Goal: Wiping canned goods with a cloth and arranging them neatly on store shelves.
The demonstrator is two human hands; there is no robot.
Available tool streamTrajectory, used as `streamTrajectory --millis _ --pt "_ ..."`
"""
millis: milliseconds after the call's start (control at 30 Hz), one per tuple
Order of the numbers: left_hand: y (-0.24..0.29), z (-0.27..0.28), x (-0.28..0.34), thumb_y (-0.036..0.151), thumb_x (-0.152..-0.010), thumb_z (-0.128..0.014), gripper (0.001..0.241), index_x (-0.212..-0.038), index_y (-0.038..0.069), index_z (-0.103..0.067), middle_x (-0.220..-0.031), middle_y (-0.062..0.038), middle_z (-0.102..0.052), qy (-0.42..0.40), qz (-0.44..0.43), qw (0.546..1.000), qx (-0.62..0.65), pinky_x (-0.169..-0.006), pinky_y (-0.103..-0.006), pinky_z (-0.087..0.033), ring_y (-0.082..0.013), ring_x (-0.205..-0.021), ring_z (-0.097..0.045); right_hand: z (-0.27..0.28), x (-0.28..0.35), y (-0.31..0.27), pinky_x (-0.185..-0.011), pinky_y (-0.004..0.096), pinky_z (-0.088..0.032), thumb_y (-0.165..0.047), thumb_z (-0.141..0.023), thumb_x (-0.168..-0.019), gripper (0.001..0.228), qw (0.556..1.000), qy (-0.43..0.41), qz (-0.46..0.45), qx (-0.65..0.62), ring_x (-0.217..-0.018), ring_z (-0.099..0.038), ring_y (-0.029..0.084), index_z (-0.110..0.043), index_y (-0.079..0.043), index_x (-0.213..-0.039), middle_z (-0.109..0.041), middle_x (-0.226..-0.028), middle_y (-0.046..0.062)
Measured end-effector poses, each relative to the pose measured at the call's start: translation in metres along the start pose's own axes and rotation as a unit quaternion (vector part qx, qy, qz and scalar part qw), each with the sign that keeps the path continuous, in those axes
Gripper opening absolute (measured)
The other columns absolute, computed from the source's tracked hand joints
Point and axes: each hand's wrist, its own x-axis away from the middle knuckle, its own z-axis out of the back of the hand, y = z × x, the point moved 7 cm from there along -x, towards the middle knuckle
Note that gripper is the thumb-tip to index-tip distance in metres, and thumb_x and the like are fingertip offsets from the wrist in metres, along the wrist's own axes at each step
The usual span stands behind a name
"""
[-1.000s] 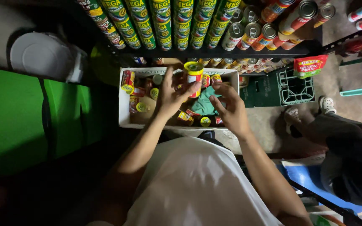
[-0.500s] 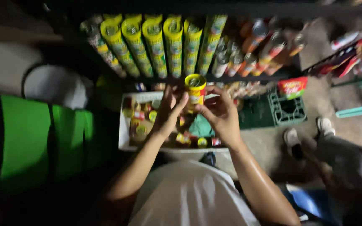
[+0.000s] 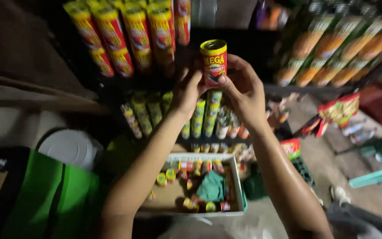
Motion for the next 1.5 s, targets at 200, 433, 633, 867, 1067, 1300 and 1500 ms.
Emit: streamTrajectory --millis 200,433,633,867,1067,1300,1500 --pt "-0.075 0.034 -0.15 0.041 -0.099 -0.055 0.061 -0.148 0.006 -0.049 -0.155 -0.025 -0.042 0.031 -0.035 0.947 -0.319 -0.121 -0.0522 -0.032 -0.0415 -0.143 -0.042 0.013 -0.066 0.036 -0.098 0.04 -0.055 -0.025 -0.086 -0.092 0.048 0.989 -0.011 0.0 0.146 -0.112 -0.066 0.022 -0.068 -0.002 -0.13 -0.071 -0.115 0.018" --pt "-0.057 0.003 -0.175 0.04 -0.101 -0.048 0.037 -0.124 0.018 -0.066 -0.123 -0.015 -0.069 -0.058 -0.166 0.836 -0.519 -0.101 -0.0494 -0.052 -0.0342 -0.122 -0.063 0.056 -0.131 0.145 -0.095 0.044 -0.054 -0.029 -0.085 -0.089 0.046 0.962 -0.034 -0.002 0.27 -0.112 -0.069 0.03 -0.071 -0.007 -0.127 -0.074 -0.114 0.016" --pt "-0.057 -0.001 -0.16 0.037 -0.096 -0.059 0.057 -0.146 0.012 -0.051 -0.143 -0.02 -0.055 -0.107 -0.119 0.804 -0.572 -0.112 -0.0477 -0.045 -0.0346 -0.137 -0.051 0.078 -0.148 0.208 -0.101 0.045 -0.051 -0.025 -0.083 -0.083 0.048 0.949 -0.04 -0.053 0.308 -0.116 -0.067 0.029 -0.073 -0.011 -0.127 -0.075 -0.116 0.011" --pt "-0.052 0.003 -0.144 0.024 -0.094 -0.066 0.054 -0.141 0.001 -0.052 -0.136 -0.028 -0.054 -0.11 -0.146 0.804 -0.566 -0.11 -0.0521 -0.046 -0.0438 -0.132 -0.052 0.069 -0.136 0.2 -0.102 0.046 -0.051 -0.054 -0.08 -0.087 0.06 0.905 -0.068 -0.097 0.409 -0.12 -0.066 0.032 -0.071 -0.012 -0.13 -0.074 -0.121 0.01" --pt "-0.037 -0.011 -0.095 0.014 -0.094 -0.061 0.066 -0.145 -0.018 -0.033 -0.136 -0.041 -0.048 -0.146 -0.168 0.77 -0.598 -0.108 -0.0544 -0.046 -0.0509 -0.13 -0.052 0.06 -0.122 0.173 -0.1 0.057 -0.049 -0.029 -0.076 -0.084 0.054 0.886 -0.116 -0.031 0.448 -0.121 -0.061 0.045 -0.065 -0.004 -0.131 -0.069 -0.125 0.023" --pt "0.022 0.008 0.06 0.003 -0.095 -0.058 0.067 -0.152 -0.014 -0.028 -0.14 -0.043 -0.045 -0.166 -0.325 0.748 -0.554 -0.103 -0.06 -0.044 -0.0588 -0.127 -0.048 0.016 -0.004 0.033 -0.115 0.056 -0.036 -0.007 -0.071 -0.092 0.059 0.925 -0.038 0.104 0.364 -0.134 -0.048 0.046 -0.05 -0.001 -0.146 -0.054 -0.139 0.024" --pt "-0.08 0.162 0.111 0.014 -0.102 -0.047 0.04 -0.139 0.016 -0.061 -0.129 -0.011 -0.065 -0.074 -0.182 0.839 -0.507 -0.101 -0.0443 -0.05 -0.0347 -0.12 -0.062 0.032 0.156 0.144 -0.108 0.057 -0.041 0.006 -0.069 -0.079 0.046 0.934 -0.056 0.046 0.35 -0.125 -0.053 0.047 -0.062 -0.002 -0.124 -0.058 -0.128 0.022"
